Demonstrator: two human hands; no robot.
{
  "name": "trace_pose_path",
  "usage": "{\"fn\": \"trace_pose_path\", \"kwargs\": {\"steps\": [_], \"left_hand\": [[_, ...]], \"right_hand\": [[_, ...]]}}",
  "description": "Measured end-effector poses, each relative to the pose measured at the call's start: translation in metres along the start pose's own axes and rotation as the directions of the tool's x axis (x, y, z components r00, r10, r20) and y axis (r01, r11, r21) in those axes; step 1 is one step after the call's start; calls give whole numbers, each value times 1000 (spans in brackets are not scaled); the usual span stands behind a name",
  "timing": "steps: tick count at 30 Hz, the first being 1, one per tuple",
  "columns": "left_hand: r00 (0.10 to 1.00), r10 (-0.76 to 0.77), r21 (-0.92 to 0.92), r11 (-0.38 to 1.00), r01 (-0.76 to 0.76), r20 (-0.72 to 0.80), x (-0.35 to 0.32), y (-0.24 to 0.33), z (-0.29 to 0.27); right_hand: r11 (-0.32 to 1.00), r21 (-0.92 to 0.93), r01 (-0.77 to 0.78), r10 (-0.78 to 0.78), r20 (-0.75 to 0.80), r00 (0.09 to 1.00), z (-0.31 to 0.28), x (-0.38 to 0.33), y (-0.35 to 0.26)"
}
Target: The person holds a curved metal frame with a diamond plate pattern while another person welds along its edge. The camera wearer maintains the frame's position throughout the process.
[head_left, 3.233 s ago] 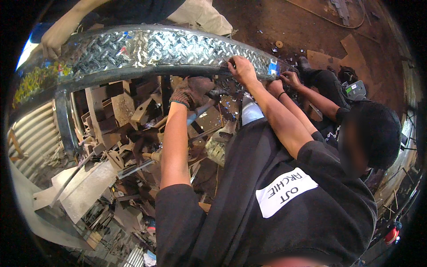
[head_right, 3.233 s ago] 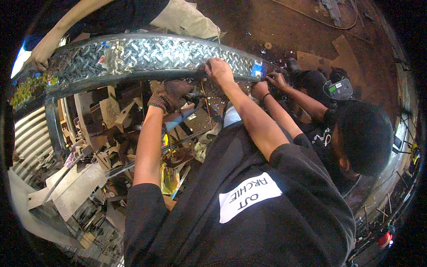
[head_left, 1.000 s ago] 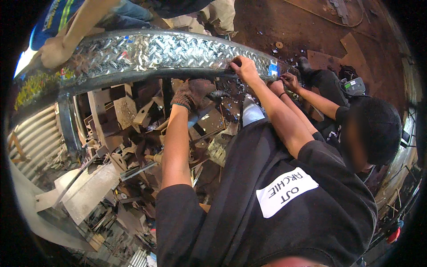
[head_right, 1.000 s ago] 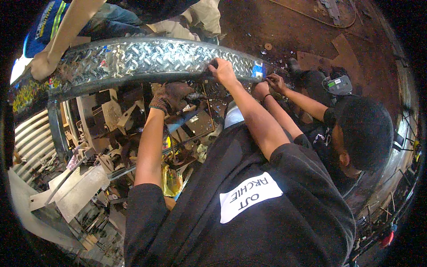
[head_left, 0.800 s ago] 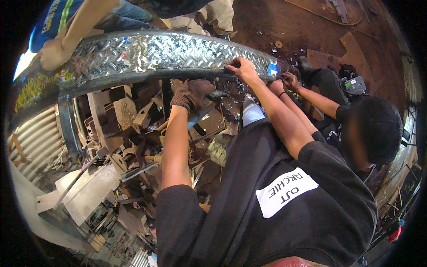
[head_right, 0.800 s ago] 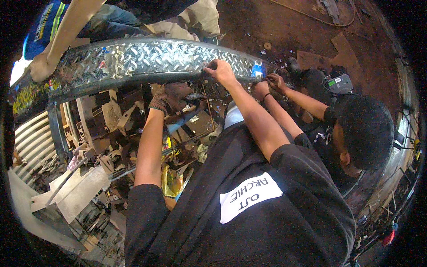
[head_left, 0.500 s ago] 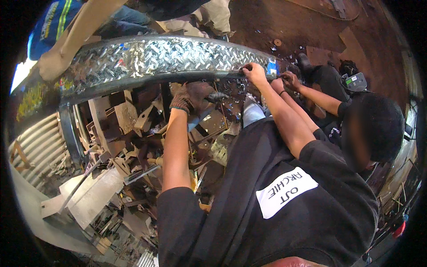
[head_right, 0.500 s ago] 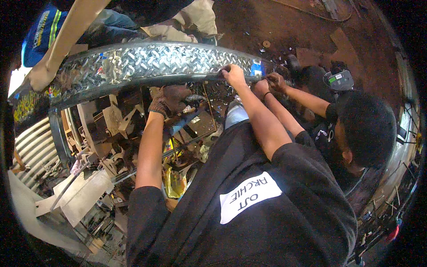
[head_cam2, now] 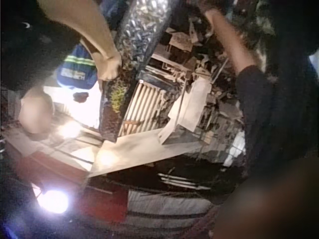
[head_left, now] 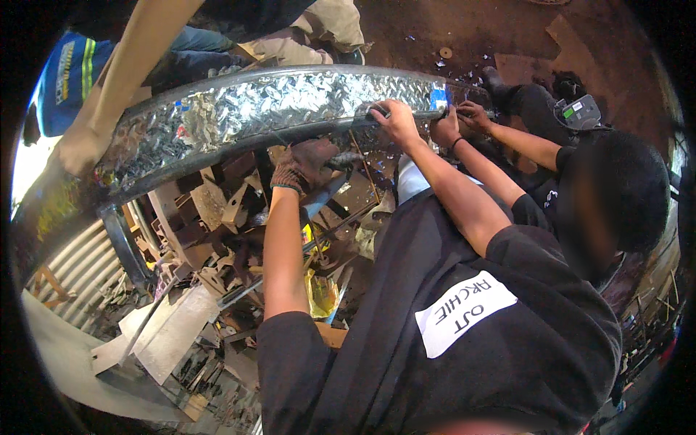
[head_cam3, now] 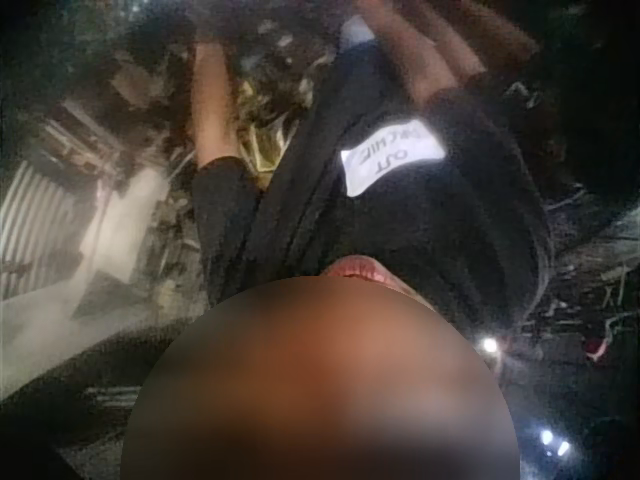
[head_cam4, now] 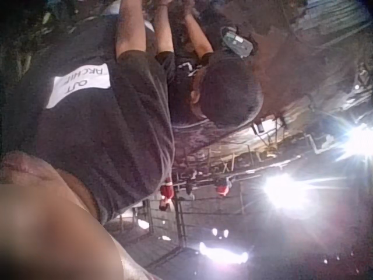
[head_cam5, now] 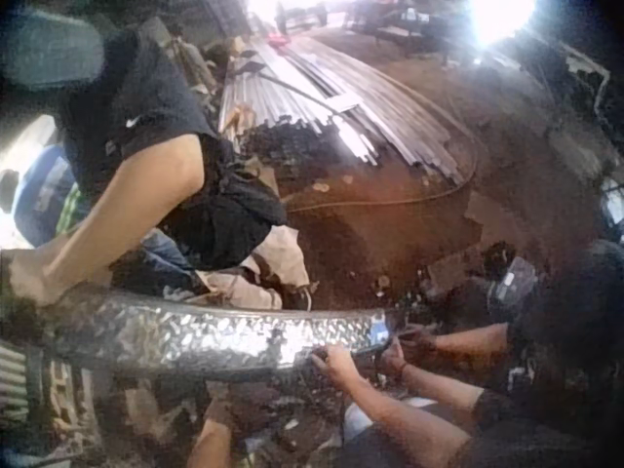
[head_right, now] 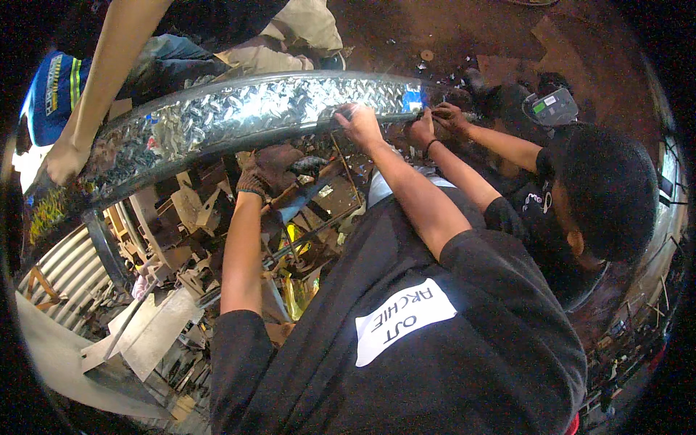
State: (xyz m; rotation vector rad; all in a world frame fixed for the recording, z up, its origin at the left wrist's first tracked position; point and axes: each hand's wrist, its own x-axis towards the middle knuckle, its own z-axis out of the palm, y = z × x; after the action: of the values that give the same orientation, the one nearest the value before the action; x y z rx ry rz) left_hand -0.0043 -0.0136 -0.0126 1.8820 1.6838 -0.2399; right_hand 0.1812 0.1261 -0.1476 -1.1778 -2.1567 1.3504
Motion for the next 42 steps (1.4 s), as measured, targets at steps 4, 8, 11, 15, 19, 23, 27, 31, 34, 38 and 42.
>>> {"fn": "trace_pose_path", "kwargs": {"steps": [4,8,11,15,19,23,27,31,34,38,42], "left_hand": [[1000,-23,0,1000,23,21,1,5,-2],[996,-20,8,1000,19,82,3,8,-8],[999,-15,15,1000,14,42,1,10,-13],[999,-40,7,999,40,-1,-1,13,-11],[997,-66,25,998,65,30,3,10,-3],[993,-88,58,995,84,76,3,7,-1],[996,-71,45,997,68,56,3,7,-3],[997,-65,35,997,63,48,0,9,-4],[997,-63,35,997,62,40,-1,9,-4],[997,-58,40,998,56,42,0,9,-5],[998,-53,39,998,52,36,0,11,-5]], "right_hand": [[1000,19,-13,13,-22,1000,2,-4,-6],[993,73,-93,95,-19,995,4,-2,-11],[989,99,-112,114,-15,993,8,-1,-13],[995,50,-88,88,-9,996,13,1,-14],[993,59,-105,103,33,994,12,2,-17],[993,68,-97,93,67,993,9,3,-18],[983,130,-133,123,81,989,4,0,-12],[966,193,-173,174,9,985,-4,-5,-7],[982,164,-90,91,4,996,-4,-7,-11],[986,36,-163,163,-2,987,1,-7,-23],[981,-2,-196,196,-15,981,2,-7,-28]]}}
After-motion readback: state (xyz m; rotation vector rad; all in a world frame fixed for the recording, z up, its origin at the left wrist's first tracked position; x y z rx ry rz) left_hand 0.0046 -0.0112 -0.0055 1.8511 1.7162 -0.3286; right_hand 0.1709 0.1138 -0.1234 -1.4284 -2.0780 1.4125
